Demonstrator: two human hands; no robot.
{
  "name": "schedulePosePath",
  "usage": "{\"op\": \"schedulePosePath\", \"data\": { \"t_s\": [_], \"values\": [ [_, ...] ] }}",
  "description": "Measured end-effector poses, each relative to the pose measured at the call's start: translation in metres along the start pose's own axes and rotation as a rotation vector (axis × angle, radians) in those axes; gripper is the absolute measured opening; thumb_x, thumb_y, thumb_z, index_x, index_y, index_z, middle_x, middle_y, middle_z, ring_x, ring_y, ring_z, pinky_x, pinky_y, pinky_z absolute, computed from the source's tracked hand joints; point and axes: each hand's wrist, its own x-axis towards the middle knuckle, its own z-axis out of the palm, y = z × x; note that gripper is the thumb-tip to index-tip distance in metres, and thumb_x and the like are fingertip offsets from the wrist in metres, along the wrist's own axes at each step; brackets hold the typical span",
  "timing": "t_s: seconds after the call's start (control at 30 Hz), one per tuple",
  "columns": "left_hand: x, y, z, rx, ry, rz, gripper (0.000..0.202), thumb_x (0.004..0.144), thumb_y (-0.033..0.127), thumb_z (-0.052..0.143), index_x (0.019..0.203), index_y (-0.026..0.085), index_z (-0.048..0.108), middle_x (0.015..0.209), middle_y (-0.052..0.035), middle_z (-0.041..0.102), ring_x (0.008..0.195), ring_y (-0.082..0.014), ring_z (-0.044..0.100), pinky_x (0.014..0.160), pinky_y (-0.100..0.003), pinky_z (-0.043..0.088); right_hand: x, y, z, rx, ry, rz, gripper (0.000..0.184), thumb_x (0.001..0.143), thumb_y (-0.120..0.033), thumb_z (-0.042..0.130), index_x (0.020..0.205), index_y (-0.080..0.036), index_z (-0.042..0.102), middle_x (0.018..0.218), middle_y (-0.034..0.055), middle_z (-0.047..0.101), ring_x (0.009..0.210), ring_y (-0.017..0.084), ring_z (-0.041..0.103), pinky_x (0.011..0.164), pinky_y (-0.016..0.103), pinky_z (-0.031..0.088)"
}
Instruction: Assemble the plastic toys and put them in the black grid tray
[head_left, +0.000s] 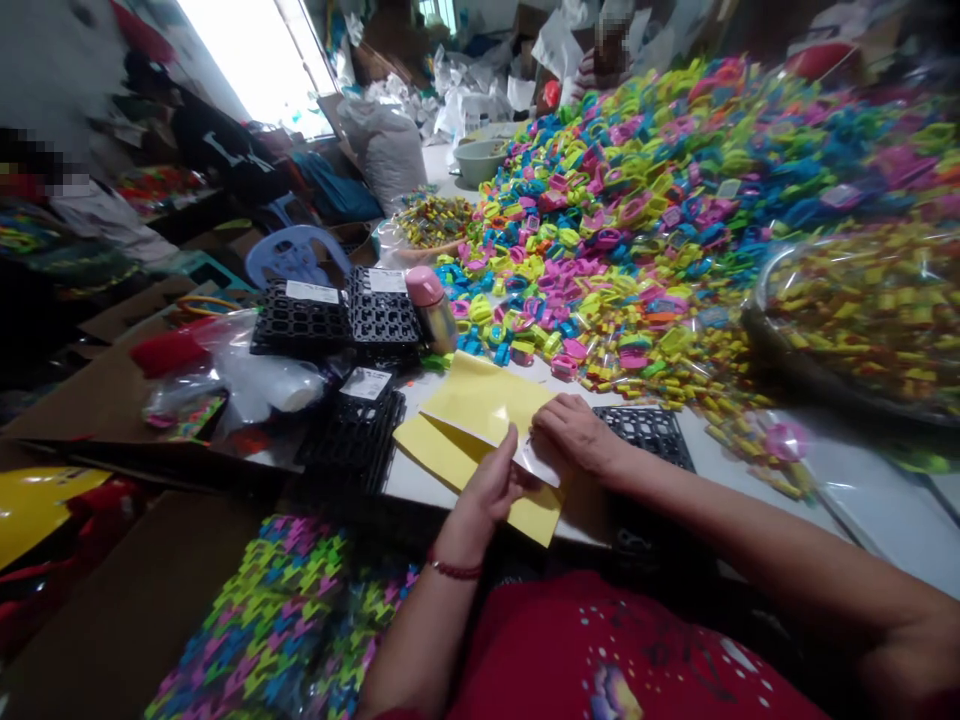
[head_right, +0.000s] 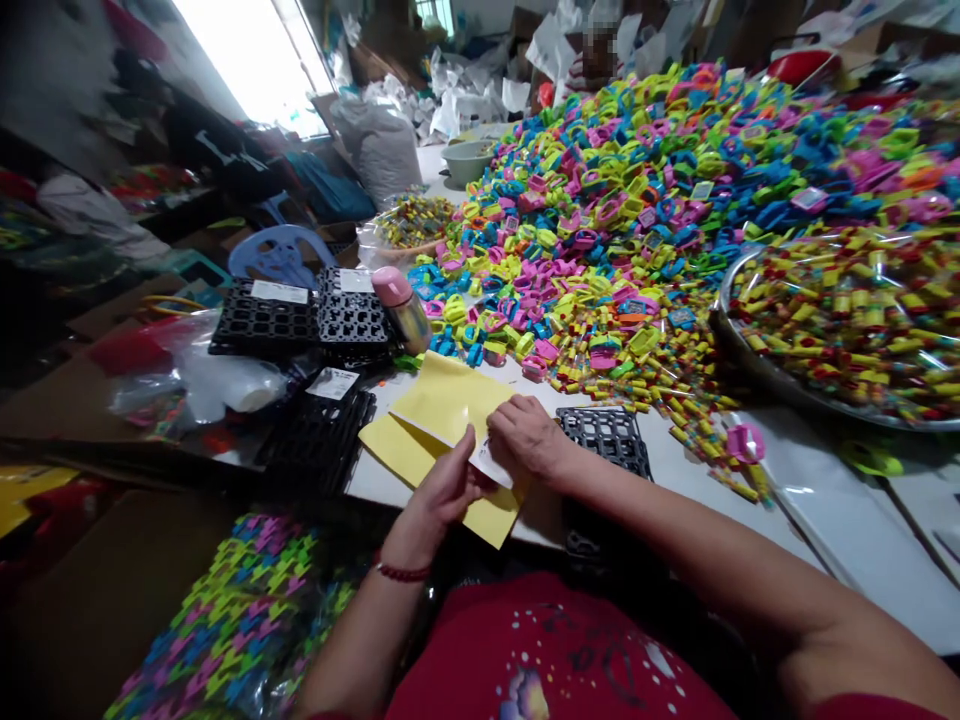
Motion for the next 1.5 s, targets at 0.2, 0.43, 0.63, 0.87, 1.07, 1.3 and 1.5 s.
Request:
{"op": "schedulePosePath", "data": {
  "t_s": [0.2, 0.43, 0.63, 0.87, 1.07, 1.3, 1.5],
  "values": [
    [-0.029, 0.058, -0.024, 1.05, 0.097, 0.411, 0.045, 0.087, 0.057, 0.058, 0.073, 0.017, 0.074, 0.067, -0.0082, 0.071, 0.066, -0.0199, 0.065, 0.073, -0.031, 0.052, -0.004, 0.009, 0.007, 0.013, -0.08, -0.056, 0.008, 0.096, -0.016, 0.055, 0.093, -0.018, 0.063, 0.086, 0.0067, 0.062, 0.084, 0.022, 0.049, 0.076, 0.033, 0.035],
    [0.061, 0.048, -0.021, 1.596, -0.076, 0.524, 0.041, 0.094, 0.031, 0.05, 0.133, 0.027, 0.061, 0.154, -0.008, 0.043, 0.149, -0.0339, 0.024, 0.12, -0.058, 0.01, 0.0, -0.015, 0.012, -0.08, -0.048, -0.219, 0.013, 0.098, -0.018, 0.051, 0.093, -0.018, 0.063, 0.086, 0.0072, 0.063, 0.081, 0.021, 0.05, 0.077, 0.035, 0.035],
    [0.068, 0.02, -0.039, 1.902, -0.047, 0.443, 0.061, 0.096, 0.036, 0.045, 0.154, 0.024, 0.033, 0.165, -0.0093, 0.015, 0.152, -0.0381, 0.003, 0.117, -0.064, 0.002, -0.015, -0.042, -0.037, 0.347, 0.191, 0.068, 0.015, 0.095, -0.015, 0.048, 0.095, -0.021, 0.061, 0.092, 0.0069, 0.067, 0.087, 0.019, 0.058, 0.081, 0.032, 0.045],
    [0.061, 0.011, -0.032, 1.746, 0.147, 0.799, 0.043, 0.096, 0.035, 0.047, 0.135, 0.017, 0.056, 0.148, -0.0171, 0.048, 0.141, -0.0364, 0.036, 0.116, -0.057, 0.026, -0.077, 0.002, -0.081, 0.433, 0.533, 0.84, 0.01, 0.086, -0.031, 0.066, 0.087, -0.022, 0.065, 0.082, 0.0019, 0.068, 0.074, 0.019, 0.062, 0.071, 0.032, 0.049],
    [0.03, -0.006, 0.026, 1.509, 0.105, 1.292, 0.027, 0.095, 0.025, 0.053, 0.117, 0.015, 0.063, 0.112, -0.013, 0.067, 0.108, -0.026, 0.059, 0.098, -0.044, 0.047, -0.102, 0.032, -0.073, 0.478, 0.542, 1.047, 0.02, 0.08, -0.039, 0.069, 0.081, -0.02, 0.065, 0.07, -0.0003, 0.066, 0.063, 0.017, 0.06, 0.063, 0.03, 0.046],
    [0.013, -0.047, 0.072, 1.518, -0.077, 1.385, 0.043, 0.097, 0.024, 0.047, 0.139, 0.014, 0.049, 0.137, -0.016, 0.055, 0.127, -0.0271, 0.049, 0.109, -0.045, 0.04, -0.1, 0.033, -0.062, 0.408, 0.553, 1.027, 0.019, 0.08, -0.038, 0.066, 0.082, -0.02, 0.066, 0.075, 0.0016, 0.069, 0.065, 0.018, 0.061, 0.067, 0.031, 0.047],
    [0.019, -0.054, 0.087, 1.743, -0.168, 1.369, 0.056, 0.099, 0.041, 0.046, 0.149, 0.017, 0.039, 0.154, -0.0118, 0.042, 0.141, -0.0299, 0.034, 0.113, -0.048, 0.03, -0.103, 0.041, -0.051, 0.39, 0.558, 1.042, 0.021, 0.079, -0.041, 0.063, 0.08, -0.02, 0.066, 0.074, 0.0023, 0.068, 0.066, 0.018, 0.06, 0.069, 0.032, 0.048]
  ]
}}
